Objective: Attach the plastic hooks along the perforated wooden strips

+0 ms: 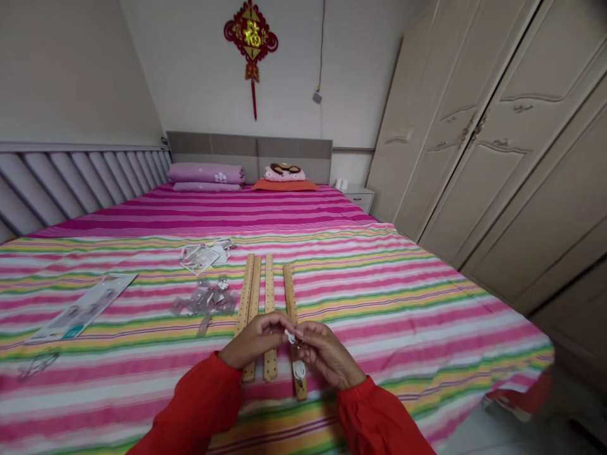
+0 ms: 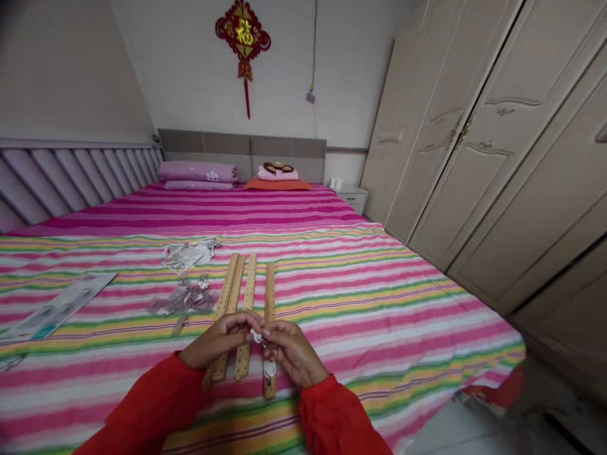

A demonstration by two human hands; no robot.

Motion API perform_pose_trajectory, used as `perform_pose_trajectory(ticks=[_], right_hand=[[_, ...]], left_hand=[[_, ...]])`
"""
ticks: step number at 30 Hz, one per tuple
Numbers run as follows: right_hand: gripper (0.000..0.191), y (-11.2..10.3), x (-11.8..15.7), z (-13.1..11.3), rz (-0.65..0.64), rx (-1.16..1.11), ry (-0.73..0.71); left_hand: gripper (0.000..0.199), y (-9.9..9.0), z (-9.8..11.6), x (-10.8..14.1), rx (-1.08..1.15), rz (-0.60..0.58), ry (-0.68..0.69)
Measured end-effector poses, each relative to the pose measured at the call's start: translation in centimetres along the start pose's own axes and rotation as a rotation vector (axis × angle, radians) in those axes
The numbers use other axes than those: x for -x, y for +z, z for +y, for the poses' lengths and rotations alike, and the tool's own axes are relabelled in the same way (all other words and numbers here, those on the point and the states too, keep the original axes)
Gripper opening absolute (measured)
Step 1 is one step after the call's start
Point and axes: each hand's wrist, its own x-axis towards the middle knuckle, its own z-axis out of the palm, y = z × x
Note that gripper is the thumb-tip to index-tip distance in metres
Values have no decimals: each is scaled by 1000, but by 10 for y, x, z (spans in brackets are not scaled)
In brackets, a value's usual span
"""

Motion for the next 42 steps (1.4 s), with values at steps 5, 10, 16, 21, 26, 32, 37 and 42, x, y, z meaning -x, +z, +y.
perform_pose_trajectory(ticks=[5,10,16,21,26,32,37,42], right_hand=[[29,-12,-17,-5,111,-8,-28],[27,-23,-42,2,259,106,-133],[23,-31,-63,19,356,214,-172],[22,-35,-70,27,375,253,-178],[23,-36,-73,30,394,254,-178],[25,-39,-77,34,412,227,-177],[25,-40,-78,36,417,219,-180],[27,-41,-79,38,443,220,-178]], left_hand=[[40,10,-13,-20,80,187,-115],[45,14,-46,-39,148,451,-139],[28,10,-83,-55,88,572,-125],[20,7,-95,-61,-49,580,-134],[15,8,-94,-64,-171,588,-175],[16,12,-90,-66,-340,602,-199],[18,14,-92,-68,-436,631,-157],[20,15,-97,-68,-450,633,-138]])
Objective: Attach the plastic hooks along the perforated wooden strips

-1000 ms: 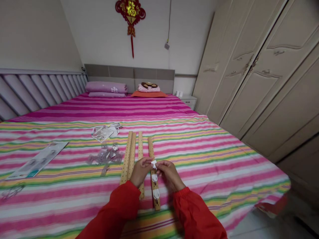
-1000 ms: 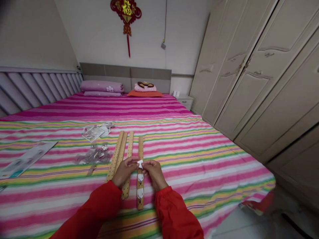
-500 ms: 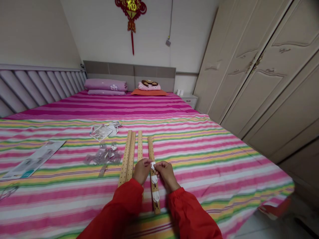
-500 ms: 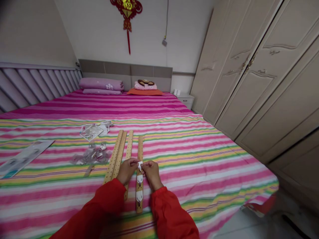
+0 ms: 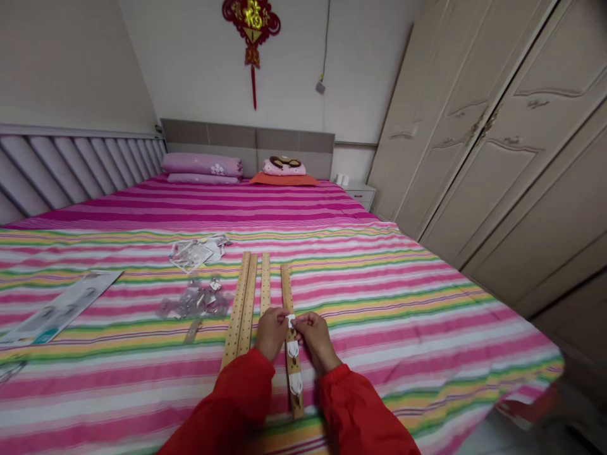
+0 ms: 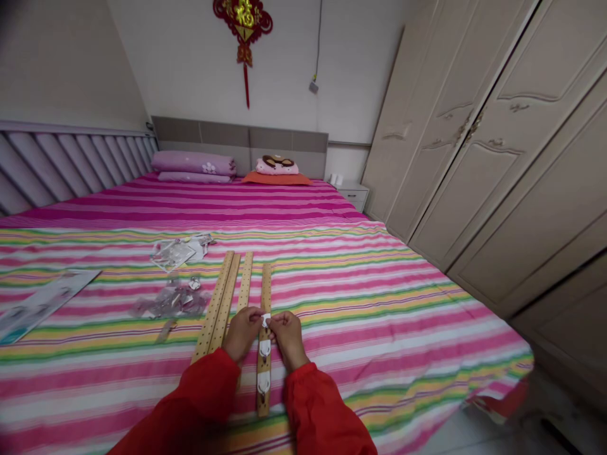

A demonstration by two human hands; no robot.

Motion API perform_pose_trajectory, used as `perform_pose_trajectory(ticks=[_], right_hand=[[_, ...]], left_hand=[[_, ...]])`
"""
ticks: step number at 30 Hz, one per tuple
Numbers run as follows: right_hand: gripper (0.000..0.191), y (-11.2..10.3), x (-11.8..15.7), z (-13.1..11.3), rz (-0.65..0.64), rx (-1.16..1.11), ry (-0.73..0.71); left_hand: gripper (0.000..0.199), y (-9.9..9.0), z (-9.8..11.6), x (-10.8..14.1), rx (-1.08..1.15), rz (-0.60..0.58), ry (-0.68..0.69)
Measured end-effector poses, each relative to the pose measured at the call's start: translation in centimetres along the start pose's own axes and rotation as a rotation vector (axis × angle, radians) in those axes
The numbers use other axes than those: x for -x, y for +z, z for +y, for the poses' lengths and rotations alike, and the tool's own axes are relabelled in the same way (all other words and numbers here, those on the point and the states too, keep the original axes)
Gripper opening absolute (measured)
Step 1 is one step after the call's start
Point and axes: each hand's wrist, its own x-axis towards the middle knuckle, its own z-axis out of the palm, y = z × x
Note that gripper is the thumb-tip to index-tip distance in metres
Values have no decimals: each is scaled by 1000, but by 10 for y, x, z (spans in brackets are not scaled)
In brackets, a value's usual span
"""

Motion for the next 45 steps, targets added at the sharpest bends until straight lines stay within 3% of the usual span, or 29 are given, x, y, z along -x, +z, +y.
perform_pose_trajectory(ticks=[13,20,25,31,41,45], right_hand=[[29,0,0,-1,4,37,12],[27,-1,-2,1,-24,47,20],[23,-5,-2,-3,-87,42,38],[22,-5,-4,-5,-138,41,79],[24,-5,-9,1,-105,60,81],[25,-5,-8,-1,-108,85,95]], left_hand=[[21,3,-9,2,-66,49,137],[37,-6,0,22,-390,-81,330],[45,-12,6,35,-617,-184,290],[52,-14,8,39,-731,-263,266],[62,-11,-2,41,-696,-310,250],[57,-13,-2,41,-613,-312,230]])
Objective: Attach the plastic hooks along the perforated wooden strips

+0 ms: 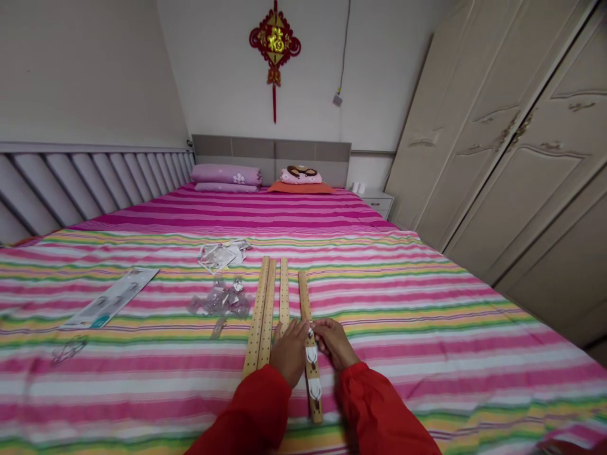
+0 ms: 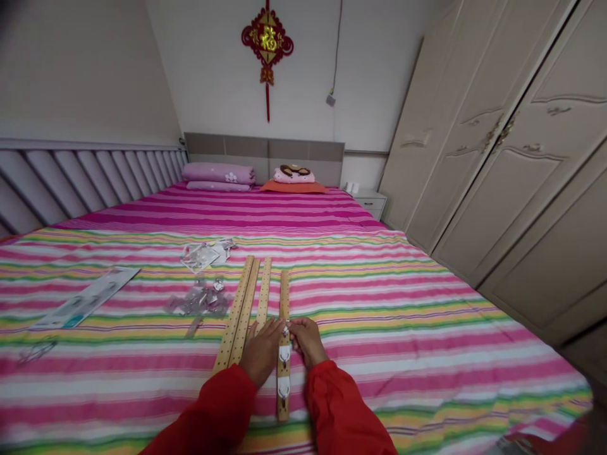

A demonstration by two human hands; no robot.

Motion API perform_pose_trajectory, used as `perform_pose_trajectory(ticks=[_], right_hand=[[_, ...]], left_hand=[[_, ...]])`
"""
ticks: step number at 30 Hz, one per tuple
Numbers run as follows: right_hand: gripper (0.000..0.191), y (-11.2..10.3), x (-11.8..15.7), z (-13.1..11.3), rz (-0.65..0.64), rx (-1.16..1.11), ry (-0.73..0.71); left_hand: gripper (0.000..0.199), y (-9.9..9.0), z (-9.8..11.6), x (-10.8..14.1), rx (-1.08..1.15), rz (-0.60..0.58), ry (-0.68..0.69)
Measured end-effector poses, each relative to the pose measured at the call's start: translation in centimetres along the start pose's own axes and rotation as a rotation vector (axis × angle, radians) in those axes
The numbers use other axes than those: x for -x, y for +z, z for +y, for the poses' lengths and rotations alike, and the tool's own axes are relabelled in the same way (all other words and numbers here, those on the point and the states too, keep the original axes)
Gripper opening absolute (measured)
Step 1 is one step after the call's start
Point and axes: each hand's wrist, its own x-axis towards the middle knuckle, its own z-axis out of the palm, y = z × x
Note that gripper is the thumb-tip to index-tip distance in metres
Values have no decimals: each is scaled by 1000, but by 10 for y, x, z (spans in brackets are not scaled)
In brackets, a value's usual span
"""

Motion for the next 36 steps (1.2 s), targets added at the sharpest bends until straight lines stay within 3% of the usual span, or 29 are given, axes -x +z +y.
perform_pose_trajectory(ticks=[4,7,9,12,13,17,24,29,33,36], right_hand=[[30,-1,3,0,-49,0,-29],[37,-2,3,2,-52,13,-31],[39,-3,1,4,-64,10,-30],[39,-3,0,6,-64,2,-50],[40,-3,0,6,-60,5,-57],[41,-2,1,5,-57,11,-55],[40,-2,0,4,-44,-46,-56],[40,-3,0,5,-50,-70,-64],[41,-2,0,5,-56,-44,-59],[40,-2,2,4,-62,-43,-65]], left_hand=[[53,-13,-11,2,209,58,25],[41,-37,-39,3,381,276,-24],[30,-59,-67,5,376,511,-166],[27,-92,-106,7,290,630,-293],[26,-101,-116,7,178,664,-390],[31,-119,-137,2,-140,543,-603],[29,-115,-145,-9,-267,452,-580],[26,-121,-151,0,28,607,-635],[13,-129,-154,4,609,751,-696],[13,-133,-154,3,1014,757,-744]])
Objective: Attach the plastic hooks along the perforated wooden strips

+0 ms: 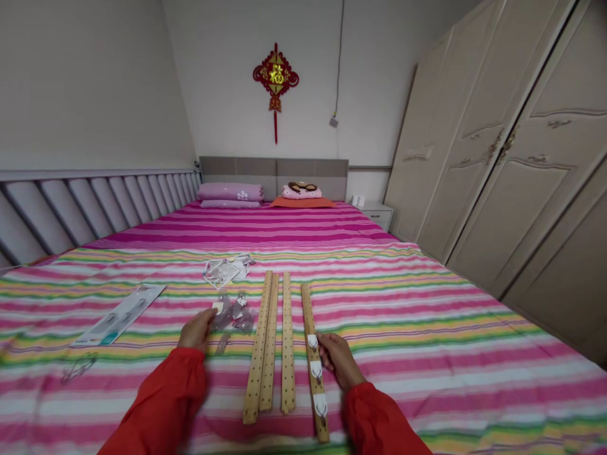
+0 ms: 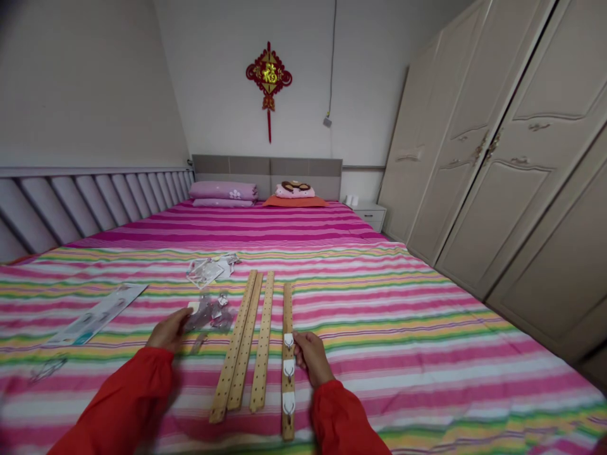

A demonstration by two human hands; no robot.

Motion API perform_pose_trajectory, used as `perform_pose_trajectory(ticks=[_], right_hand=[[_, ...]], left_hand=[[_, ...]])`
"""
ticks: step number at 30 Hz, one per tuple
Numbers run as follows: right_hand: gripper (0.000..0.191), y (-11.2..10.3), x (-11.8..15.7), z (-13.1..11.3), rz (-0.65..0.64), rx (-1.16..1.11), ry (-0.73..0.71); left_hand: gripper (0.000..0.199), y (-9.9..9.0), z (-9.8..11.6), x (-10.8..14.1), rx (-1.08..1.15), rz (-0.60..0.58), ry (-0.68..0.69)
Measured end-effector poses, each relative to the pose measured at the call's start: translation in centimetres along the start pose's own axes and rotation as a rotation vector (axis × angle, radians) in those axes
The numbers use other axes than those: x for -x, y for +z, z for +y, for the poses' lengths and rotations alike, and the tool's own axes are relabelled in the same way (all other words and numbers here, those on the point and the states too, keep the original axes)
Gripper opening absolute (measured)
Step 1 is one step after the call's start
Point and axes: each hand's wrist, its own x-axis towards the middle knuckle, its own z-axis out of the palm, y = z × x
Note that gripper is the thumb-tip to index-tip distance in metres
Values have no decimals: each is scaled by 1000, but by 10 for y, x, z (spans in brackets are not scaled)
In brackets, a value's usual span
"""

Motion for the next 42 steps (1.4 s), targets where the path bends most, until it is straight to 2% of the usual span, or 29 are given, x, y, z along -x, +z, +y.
perform_pose_trajectory(ticks=[3,8,15,18,20,23,26,28,30,33,38,40,42], right_hand=[[38,0,1,0,0,-9,-11],[36,-1,0,2,6,1,-12],[32,-2,-2,3,-6,-22,-10],[31,-2,-1,2,-2,-21,-11],[32,-2,0,2,0,-24,-8],[32,-4,0,0,-7,-41,-3],[32,-7,1,-2,-9,-91,-13],[32,-7,3,-4,15,-126,-30],[32,-5,8,-9,38,-143,-53],[32,4,21,-22,4,-139,-83],[37,28,53,-54,-292,-148,-43],[33,33,64,-65,-359,-189,-26],[30,35,71,-74,-390,-230,-25]], left_hand=[[18,-1,2,2,70,-25,-18],[26,-6,3,9,-17,11,145],[33,-9,-10,3,3,-43,150],[34,-10,-9,7,1,-34,148],[35,-9,-4,14,56,-58,148],[40,-5,7,31,192,-156,85],[41,5,15,53,319,-239,4],[42,13,17,70,364,-300,-1],[41,21,17,86,336,-369,75],[32,31,16,113,178,-509,322],[12,43,11,150,-52,-724,769],[13,46,9,157,-103,-792,860],[15,47,8,160,-135,-852,890]])
